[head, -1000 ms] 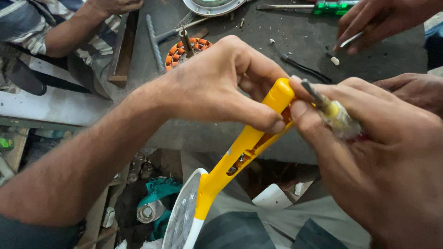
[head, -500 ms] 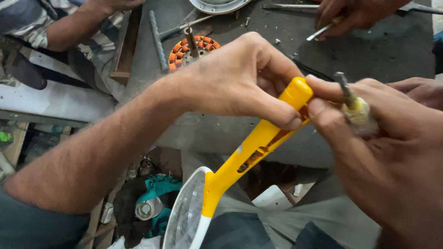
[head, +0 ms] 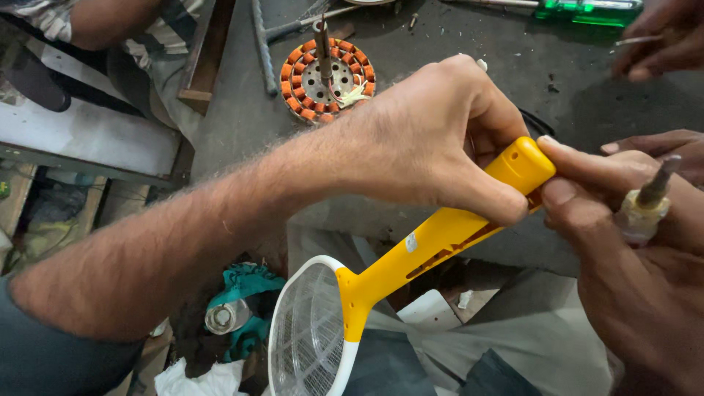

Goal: The person uses a screwdriver to pry open the yellow plastic handle of an electric fly swatter. They work along the seam to separate the two halves of the casing, eventually exposing the internal circuit board and battery.

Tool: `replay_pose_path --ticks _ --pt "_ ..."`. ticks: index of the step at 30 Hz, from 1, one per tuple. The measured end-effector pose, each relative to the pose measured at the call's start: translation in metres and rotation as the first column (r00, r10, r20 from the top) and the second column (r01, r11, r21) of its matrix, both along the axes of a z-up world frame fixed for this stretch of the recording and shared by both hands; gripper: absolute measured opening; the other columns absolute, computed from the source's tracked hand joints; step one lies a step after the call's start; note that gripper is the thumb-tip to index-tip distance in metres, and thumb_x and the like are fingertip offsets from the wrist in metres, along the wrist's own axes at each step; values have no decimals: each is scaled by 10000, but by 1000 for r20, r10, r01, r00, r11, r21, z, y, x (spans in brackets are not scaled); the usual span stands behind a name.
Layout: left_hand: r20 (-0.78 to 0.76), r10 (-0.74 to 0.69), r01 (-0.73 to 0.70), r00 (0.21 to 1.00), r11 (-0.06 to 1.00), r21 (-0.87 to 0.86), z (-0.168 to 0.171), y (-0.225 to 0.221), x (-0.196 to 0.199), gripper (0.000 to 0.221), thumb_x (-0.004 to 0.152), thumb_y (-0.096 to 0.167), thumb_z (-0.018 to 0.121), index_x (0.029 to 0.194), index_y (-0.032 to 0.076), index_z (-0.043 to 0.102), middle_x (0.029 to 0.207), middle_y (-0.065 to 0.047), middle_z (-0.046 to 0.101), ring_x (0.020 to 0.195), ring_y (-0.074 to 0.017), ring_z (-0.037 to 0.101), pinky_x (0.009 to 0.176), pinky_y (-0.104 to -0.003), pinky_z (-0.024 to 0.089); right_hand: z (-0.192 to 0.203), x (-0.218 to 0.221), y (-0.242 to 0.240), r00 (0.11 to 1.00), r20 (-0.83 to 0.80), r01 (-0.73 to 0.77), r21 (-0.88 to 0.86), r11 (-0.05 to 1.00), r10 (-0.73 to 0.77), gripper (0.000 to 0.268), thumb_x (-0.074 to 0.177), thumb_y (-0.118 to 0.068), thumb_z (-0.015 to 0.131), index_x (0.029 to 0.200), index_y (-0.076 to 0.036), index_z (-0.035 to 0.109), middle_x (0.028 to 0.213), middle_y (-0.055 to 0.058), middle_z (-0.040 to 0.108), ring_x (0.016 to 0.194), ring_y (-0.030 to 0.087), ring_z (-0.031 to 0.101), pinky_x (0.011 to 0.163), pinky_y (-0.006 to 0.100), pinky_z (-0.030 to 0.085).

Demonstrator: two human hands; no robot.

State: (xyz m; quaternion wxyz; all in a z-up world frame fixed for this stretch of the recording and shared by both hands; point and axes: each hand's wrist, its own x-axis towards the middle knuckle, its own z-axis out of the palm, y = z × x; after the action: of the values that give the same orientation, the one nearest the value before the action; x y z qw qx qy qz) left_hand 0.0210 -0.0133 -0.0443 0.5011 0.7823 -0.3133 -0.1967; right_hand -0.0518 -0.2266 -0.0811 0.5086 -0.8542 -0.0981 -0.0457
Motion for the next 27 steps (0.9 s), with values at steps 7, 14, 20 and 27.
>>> replay_pose_path --ticks 7,14,20,27 --pt "48 6 -7 999 1000 20 3 3 -4 289 772 259 770 898 -1 764 685 8 700 640 -23 633 584 -216 536 10 3 6 987 151 -44 -116 992 62 244 996 20 636 1226 34 715 935 117 683 875 138 565 872 263 434" --pt "-270 -113 89 956 991 -98 8 18 13 328 859 143 795 1140 -23 765 975 -30 798 870 -56 752 835 -204 629 36 6 20 989 147 5 -154 988 18 232 986 -41 689 1209 11 724 805 98 654 682 112 594 593 249 435" --pt "-294 -183 145 938 978 -147 4 29 26 366 916 112 804 1240 -43 735 1089 -88 795 976 -113 767 943 -250 637 53 18 27 976 214 -27 -93 995 47 150 987 -67 689 1097 31 719 853 94 692 753 118 667 633 247 489" --pt "-288 -202 174 936 977 -119 1 30 32 404 892 146 820 1244 -27 722 1077 -83 794 955 -118 779 932 -251 657 58 19 30 976 206 -44 -108 993 66 180 982 -60 686 1123 48 717 856 110 707 728 123 668 618 242 484"
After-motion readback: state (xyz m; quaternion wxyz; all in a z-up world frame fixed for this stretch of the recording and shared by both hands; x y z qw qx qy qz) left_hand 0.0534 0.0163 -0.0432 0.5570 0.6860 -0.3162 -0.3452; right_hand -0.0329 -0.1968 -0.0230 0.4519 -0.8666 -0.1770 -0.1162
